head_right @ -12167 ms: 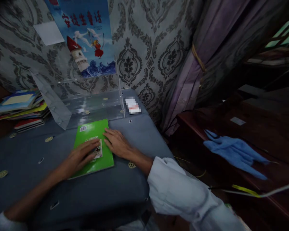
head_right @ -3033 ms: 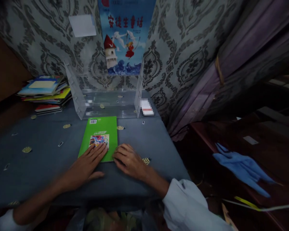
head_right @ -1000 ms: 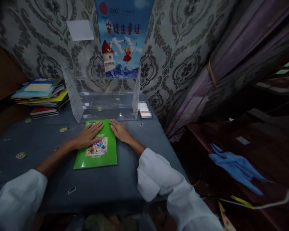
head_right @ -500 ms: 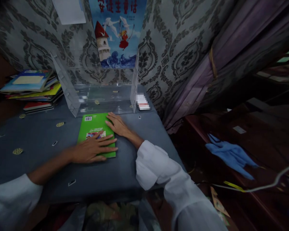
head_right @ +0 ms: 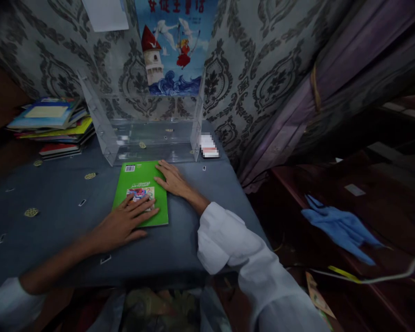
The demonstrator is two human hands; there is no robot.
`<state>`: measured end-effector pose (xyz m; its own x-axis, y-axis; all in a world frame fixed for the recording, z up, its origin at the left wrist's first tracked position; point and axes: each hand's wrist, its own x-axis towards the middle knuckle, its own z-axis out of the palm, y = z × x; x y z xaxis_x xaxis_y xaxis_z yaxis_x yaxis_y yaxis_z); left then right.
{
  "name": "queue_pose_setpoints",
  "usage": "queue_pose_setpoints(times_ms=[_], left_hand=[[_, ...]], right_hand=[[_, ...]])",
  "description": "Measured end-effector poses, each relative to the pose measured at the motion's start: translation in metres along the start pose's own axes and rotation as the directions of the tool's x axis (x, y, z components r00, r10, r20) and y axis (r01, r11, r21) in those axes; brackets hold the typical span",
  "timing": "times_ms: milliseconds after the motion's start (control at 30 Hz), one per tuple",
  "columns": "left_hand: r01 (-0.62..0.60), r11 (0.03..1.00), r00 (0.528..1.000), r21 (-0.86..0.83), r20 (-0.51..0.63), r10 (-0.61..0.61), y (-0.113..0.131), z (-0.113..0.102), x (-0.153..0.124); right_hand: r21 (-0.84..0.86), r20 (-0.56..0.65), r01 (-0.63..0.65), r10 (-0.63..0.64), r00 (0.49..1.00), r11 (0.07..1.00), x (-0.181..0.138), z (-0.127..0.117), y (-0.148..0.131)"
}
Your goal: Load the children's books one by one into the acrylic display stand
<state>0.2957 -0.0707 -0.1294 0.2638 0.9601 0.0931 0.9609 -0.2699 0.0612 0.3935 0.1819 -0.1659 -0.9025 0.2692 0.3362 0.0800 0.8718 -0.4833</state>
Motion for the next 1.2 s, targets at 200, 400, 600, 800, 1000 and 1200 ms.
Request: queue_pose_setpoints(times_ms=[200,400,600,800,1000,1200], left_hand=[[0.276,0.959,0.957,-0.062,-0.079,-0.28,-0.011,0.006,-0.021],[0.299,0.951,0.945,-0.08,-0.118,-0.306,-0.008,0.015,-0.031],[0.268,0.962,0.954,-0.044,-0.13,-0.272,0.022,0.02,-0.049],[0.273,0.962,0.961,-0.016,-0.047,-0.274,0.066,0.021,-0.077],[0.27,0.962,0.958,0.04,0.091,-0.272,0.094,0.036,-0.104],[0.165,0.986,0.977,-0.016,0.139,-0.161,0.096,-0.009,-0.117]], right_hand=[[-0.016,0.01,-0.007,0.007,1.0,1.0,0.001,0.001,0.0],[-0.028,0.021,-0.027,0.028,0.999,0.999,-0.003,0.002,-0.006],[-0.03,0.025,-0.008,0.009,1.0,1.0,-0.034,0.0,-0.027],[-0.039,0.056,0.018,-0.016,0.998,0.999,-0.083,-0.008,-0.059],[-0.028,0.087,0.057,-0.054,0.995,0.998,-0.131,-0.025,-0.087],[0.102,0.223,0.132,-0.152,0.963,0.986,-0.175,-0.061,-0.101]])
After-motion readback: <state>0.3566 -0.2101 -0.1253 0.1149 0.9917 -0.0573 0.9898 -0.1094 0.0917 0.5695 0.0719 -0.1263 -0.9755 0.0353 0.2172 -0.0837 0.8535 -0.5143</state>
